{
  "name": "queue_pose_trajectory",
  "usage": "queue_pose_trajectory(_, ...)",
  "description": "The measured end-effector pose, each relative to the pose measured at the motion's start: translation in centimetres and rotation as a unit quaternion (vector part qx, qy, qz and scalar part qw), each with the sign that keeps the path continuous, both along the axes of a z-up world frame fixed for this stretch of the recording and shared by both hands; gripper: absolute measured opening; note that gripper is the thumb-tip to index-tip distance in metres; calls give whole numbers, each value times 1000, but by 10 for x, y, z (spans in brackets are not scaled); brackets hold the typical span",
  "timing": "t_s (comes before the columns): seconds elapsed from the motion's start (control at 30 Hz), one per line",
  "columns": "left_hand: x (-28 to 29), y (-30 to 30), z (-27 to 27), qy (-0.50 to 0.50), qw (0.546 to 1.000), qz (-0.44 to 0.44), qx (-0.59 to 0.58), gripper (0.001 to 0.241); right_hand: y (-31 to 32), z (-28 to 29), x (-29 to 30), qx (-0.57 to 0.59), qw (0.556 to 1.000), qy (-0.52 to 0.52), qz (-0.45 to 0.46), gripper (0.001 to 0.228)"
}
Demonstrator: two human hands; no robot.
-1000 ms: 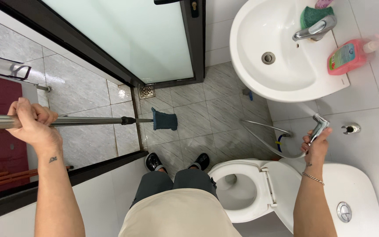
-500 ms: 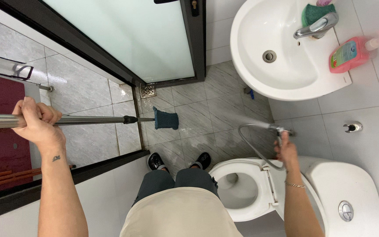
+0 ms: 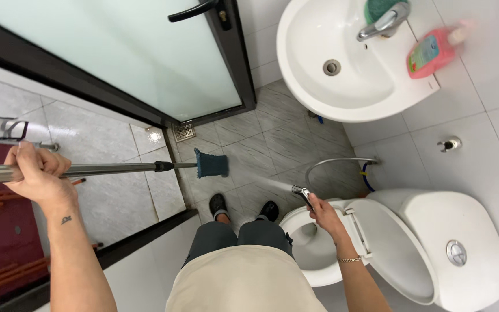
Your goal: The person cleans the bathroom floor using a spray nozzle and a mop. They spray water onto the mop head and the tiled floor, then use the mop to scrub the area near the shower and toilet. The person also sprays the inside of the toilet bowl with the nozzle.
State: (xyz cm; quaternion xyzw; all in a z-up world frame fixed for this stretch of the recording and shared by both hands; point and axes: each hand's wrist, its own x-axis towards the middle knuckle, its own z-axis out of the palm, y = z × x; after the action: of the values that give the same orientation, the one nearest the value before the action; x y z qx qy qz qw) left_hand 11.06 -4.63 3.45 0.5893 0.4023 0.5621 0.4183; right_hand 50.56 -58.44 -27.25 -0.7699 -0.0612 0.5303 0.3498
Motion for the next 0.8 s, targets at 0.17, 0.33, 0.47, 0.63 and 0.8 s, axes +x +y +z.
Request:
queue_pose_trajectory(0.17, 25, 40, -8, -11, 995, -101, 5, 51, 12, 17, -20, 60, 995, 60, -52, 80)
queue_pose_trajectory(0.33, 55, 79, -18, 3, 988, -153, 8, 47, 44, 10, -41, 30, 996, 35, -70, 79)
queue_pose_trajectory(0.47, 93, 94, -4, 64, 972, -216, 64, 58, 79, 30, -63, 30, 999, 38, -6, 78)
queue_pose_trajectory(0.63, 132, 146, -11, -15, 985, -171, -16, 55, 131, 72, -89, 22, 999, -14, 42, 77)
queue_pose_trajectory(0.8, 142, 211, -31, -56, 985, -154, -60, 55, 187, 110, -119, 11, 999, -5, 48, 67)
